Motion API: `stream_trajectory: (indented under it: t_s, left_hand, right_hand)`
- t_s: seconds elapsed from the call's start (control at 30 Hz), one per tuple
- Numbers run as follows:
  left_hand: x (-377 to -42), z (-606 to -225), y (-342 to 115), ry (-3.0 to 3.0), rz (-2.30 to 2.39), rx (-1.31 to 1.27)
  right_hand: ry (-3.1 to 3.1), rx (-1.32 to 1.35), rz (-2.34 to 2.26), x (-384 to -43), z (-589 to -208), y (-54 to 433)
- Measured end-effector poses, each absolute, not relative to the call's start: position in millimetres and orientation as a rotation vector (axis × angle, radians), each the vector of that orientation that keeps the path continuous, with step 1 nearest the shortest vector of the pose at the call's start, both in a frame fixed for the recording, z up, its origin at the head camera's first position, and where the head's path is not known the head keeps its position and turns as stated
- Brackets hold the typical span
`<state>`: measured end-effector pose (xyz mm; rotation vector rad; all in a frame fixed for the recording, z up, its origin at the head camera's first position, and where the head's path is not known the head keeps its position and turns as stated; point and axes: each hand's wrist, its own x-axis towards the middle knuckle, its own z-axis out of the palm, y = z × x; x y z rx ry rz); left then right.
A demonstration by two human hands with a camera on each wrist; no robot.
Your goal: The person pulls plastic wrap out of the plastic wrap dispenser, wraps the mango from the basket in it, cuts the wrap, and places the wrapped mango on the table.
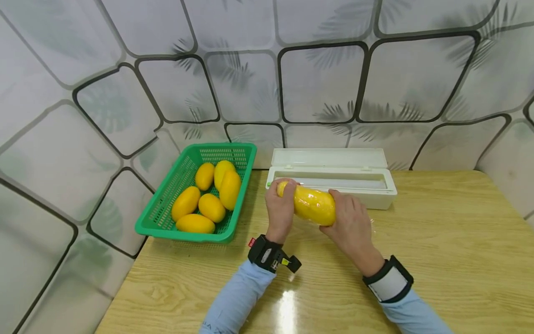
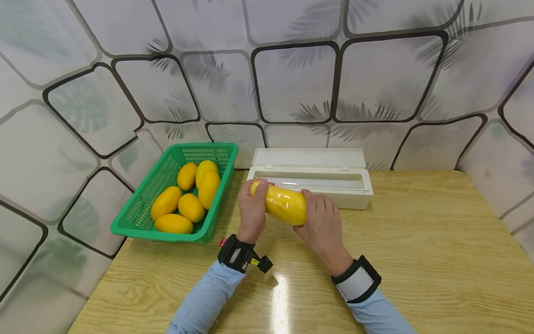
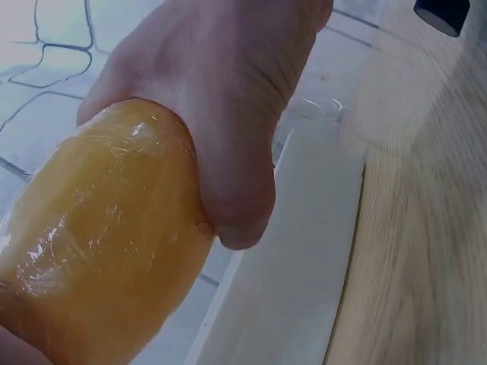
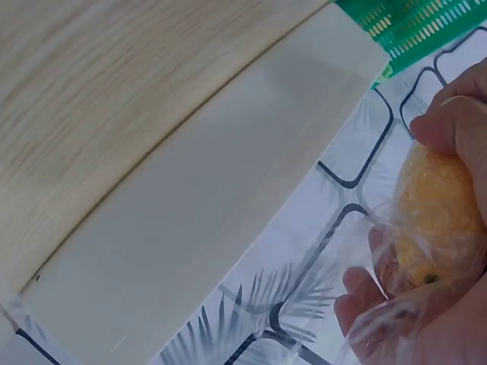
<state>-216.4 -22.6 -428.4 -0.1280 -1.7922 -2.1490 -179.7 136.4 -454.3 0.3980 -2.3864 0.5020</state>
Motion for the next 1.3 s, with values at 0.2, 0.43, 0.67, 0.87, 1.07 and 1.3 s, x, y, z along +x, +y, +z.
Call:
stream_trajectory:
  t_s: [0.2,0.43,0.67,0.87,1.07,1.3]
  left_hand:
    - [-219,-431,-22,-1.796,-2.246,-0.011]
    - [-222,-432,-27,-1.998,-2.149,-0.137]
    - [-226,-433,-37,-2.125,-1.809,-0.519]
    - [-235,-430,-48,-2.154,-1.095,-0.981]
    - [-238,-430,-57,-2.190,-0.601,-0.983]
    - [-234,-428,-52,-2.181,-0.092,-1.055]
  right_hand:
    - [-2.322,0.433,0.441,-183,-458,139]
    - [-2.373,0.479,0.466,-190,-455,148]
    - [-2.476,0.410,0.679,-192,-446,161]
    - [-2.477,0.387,0.842,-191,-438,170]
    - [-2.455,0.407,0.763,-192,-437,174]
    - [-2.466,0.502,0.673,-189,-434,173]
